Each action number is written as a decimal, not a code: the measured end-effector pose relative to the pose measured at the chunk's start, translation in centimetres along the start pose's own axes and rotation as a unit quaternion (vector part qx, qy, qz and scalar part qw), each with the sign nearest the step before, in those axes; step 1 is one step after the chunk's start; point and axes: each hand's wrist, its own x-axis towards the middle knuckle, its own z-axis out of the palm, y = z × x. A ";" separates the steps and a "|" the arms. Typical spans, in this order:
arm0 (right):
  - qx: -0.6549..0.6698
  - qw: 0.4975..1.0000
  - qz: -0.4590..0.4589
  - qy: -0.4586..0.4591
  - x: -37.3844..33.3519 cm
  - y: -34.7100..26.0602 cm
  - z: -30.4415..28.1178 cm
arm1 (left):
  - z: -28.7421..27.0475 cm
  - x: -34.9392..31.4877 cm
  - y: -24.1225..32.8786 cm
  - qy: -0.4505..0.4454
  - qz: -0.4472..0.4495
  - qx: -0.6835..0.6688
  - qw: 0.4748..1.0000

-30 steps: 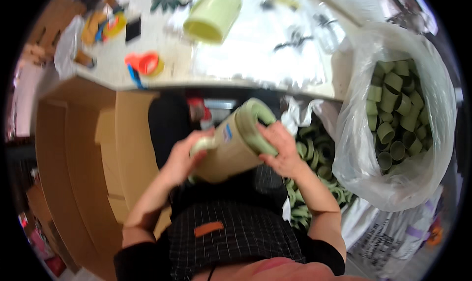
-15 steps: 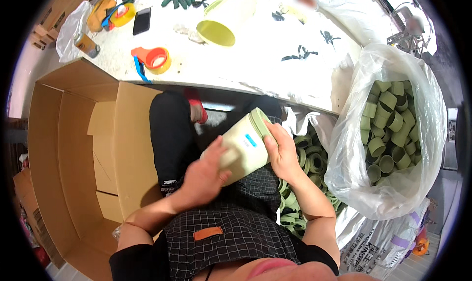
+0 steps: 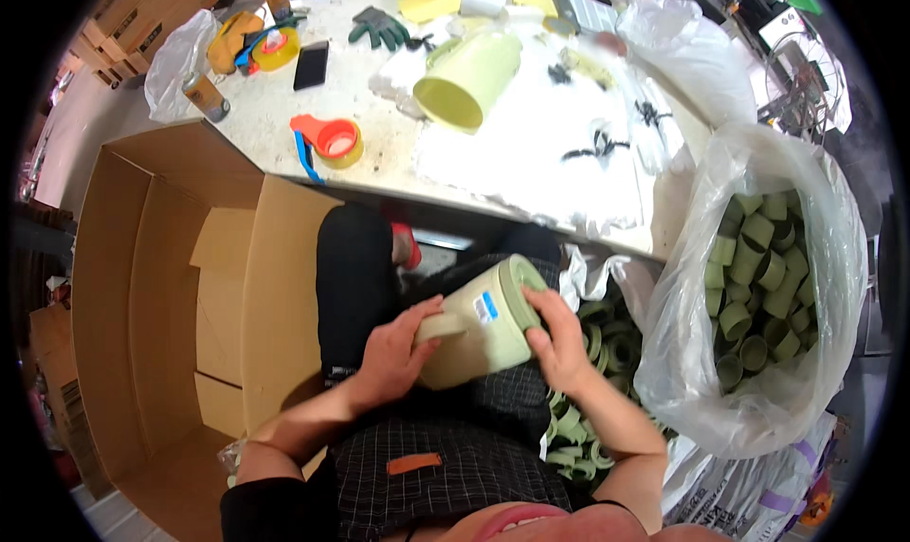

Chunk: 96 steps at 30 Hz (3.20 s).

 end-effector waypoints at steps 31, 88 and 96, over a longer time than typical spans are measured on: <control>0.165 0.986 0.007 -0.017 5.3 5.7 -1.1 | 8.1 35.9 -8.2 -0.015 -0.022 0.180 0.983; 0.304 0.872 -0.076 -0.376 3.6 -10.2 16.5 | -17.6 -12.9 -2.1 0.540 -0.097 0.071 0.833; 0.295 0.915 0.103 -0.256 -0.4 -3.5 20.7 | -23.2 -38.7 -13.4 0.003 -0.446 0.573 0.688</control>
